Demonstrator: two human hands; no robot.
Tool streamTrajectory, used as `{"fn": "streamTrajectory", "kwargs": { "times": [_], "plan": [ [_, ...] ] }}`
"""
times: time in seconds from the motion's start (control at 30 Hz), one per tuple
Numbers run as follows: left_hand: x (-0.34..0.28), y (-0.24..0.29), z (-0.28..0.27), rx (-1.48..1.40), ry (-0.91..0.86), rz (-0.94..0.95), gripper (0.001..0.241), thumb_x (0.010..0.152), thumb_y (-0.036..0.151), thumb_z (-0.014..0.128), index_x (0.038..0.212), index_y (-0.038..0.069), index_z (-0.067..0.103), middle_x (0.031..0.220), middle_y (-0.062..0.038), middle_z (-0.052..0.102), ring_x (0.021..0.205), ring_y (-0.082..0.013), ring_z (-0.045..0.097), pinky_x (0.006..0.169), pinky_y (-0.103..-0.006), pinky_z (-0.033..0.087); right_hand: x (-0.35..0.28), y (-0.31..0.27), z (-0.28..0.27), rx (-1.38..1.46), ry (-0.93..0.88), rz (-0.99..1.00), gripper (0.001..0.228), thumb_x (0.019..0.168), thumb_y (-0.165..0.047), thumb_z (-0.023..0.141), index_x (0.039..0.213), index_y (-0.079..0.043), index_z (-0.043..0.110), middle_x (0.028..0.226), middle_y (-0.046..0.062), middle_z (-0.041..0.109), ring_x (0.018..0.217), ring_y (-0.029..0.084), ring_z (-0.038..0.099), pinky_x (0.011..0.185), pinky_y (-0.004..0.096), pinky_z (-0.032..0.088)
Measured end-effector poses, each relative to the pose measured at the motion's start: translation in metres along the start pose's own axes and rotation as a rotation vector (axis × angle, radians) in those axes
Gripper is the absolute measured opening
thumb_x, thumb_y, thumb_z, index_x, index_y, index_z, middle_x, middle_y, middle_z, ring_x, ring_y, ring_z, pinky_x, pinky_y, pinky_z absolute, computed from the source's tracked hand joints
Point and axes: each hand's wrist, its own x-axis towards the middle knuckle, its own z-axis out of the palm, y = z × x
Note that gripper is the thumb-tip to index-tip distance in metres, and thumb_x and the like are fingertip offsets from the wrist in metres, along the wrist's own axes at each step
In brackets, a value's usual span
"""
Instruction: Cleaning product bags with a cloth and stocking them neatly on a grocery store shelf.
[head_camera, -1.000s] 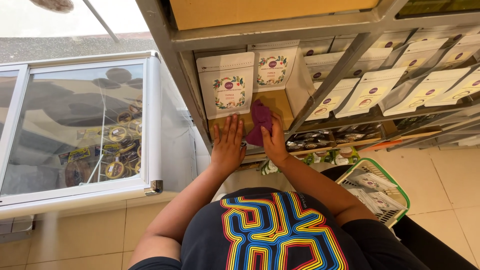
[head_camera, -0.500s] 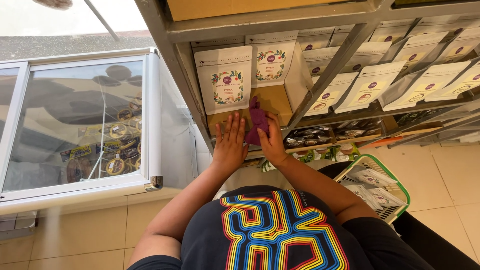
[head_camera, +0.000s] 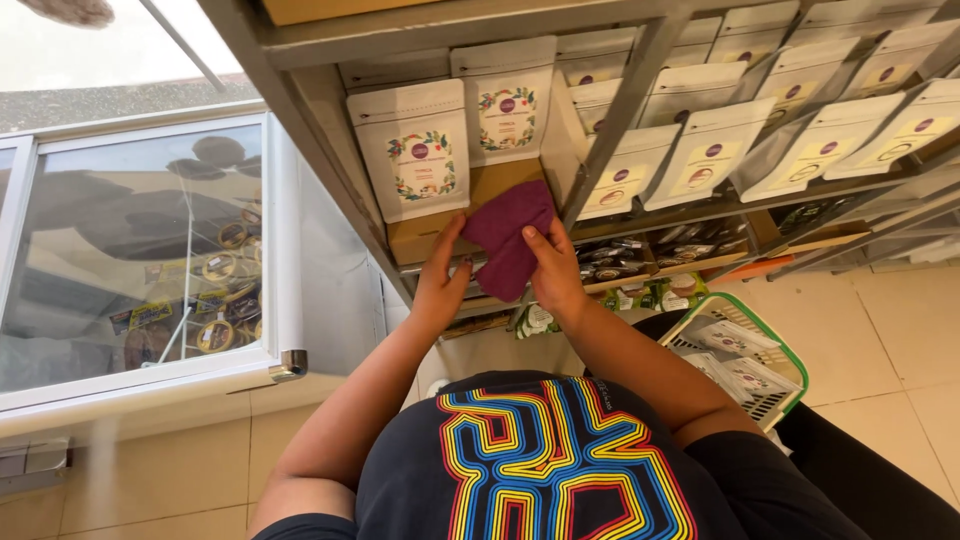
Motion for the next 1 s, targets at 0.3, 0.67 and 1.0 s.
{"fn": "streamTrajectory", "kwargs": {
  "times": [0.3, 0.67, 1.0],
  "plan": [
    [-0.017, 0.013, 0.061, -0.786, 0.037, -0.317, 0.042, 0.106, 0.016, 0.06, 0.145, 0.001, 0.057, 0.138, -0.009, 0.065, 0.126, -0.0168, 0.059, 0.112, -0.0336, 0.043, -0.041, -0.067, -0.024, 0.157, -0.176, 0.111, 0.05, 0.099, -0.024, 0.071, 0.142, -0.007, 0.054, 0.136, 0.007, 0.063, 0.128, 0.023, 0.059, 0.115, 0.043, 0.044],
    [-0.081, 0.089, 0.086, -0.726, 0.173, -0.308, 0.023, 0.104, 0.008, 0.06, 0.126, 0.002, 0.06, 0.119, -0.011, 0.069, 0.106, -0.016, 0.063, 0.092, -0.0299, 0.051, -0.107, -0.066, -0.061, -0.309, 0.003, -0.009, 0.044, 0.1, -0.016, 0.067, 0.14, -0.008, 0.05, 0.13, 0.006, 0.059, 0.12, 0.021, 0.056, 0.103, 0.039, 0.046],
    [-0.21, 0.2, 0.082, 0.253, 0.122, 0.262, 0.025, 0.086, -0.002, 0.071, 0.111, 0.002, 0.068, 0.158, -0.023, 0.041, 0.145, -0.0424, 0.04, 0.112, -0.0452, 0.042, -0.26, -0.044, -0.012, -0.084, -0.206, 0.071, 0.057, 0.106, -0.023, 0.061, 0.155, -0.003, 0.039, 0.141, 0.01, 0.058, 0.126, 0.02, 0.057, 0.107, 0.037, 0.047]
  ]
}}
